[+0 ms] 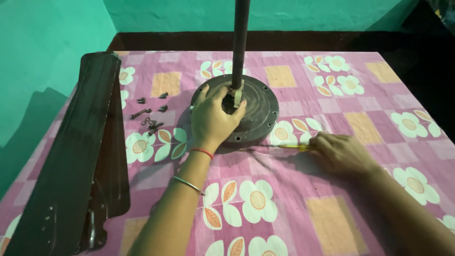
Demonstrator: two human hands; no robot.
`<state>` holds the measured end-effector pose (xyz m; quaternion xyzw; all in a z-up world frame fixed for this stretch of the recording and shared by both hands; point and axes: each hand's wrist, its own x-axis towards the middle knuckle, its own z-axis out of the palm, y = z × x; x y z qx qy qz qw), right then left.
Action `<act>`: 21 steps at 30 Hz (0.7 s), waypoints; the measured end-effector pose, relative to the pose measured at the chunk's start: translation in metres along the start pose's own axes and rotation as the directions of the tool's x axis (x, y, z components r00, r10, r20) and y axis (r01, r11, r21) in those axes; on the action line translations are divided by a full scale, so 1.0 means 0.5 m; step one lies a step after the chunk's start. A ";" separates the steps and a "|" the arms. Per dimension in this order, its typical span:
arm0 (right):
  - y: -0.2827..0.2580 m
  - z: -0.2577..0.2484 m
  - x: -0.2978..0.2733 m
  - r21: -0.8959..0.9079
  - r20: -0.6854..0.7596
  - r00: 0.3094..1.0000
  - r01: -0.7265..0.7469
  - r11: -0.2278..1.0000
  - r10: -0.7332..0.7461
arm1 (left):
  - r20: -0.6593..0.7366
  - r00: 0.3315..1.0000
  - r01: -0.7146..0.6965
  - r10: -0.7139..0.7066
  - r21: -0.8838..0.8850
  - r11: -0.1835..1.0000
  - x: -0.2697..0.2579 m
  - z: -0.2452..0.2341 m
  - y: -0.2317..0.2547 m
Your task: The person assembles a ceiling fan on a table. They use a screwdriver to attach a fan blade to the motor housing, then remove it and reattach it. They also insert a small white plastic piece into the central hub and tighten a screw.
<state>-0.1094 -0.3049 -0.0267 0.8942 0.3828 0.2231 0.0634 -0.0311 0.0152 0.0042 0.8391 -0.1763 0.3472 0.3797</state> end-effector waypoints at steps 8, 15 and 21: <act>0.103 0.055 -0.078 0.019 0.322 0.845 -0.456 0.890 0.427 | 0.014 1.000 -0.007 0.006 0.060 0.998 -0.008 0.005 -0.013; 0.086 0.080 -0.050 0.353 -0.162 0.749 -0.565 0.746 0.643 | 0.011 1.000 -0.025 0.024 0.076 0.997 -0.011 0.010 -0.019; -0.076 0.080 0.117 0.755 -0.146 0.633 -0.425 0.499 0.760 | -0.001 1.000 0.008 -0.008 0.086 0.996 -0.032 0.004 -0.011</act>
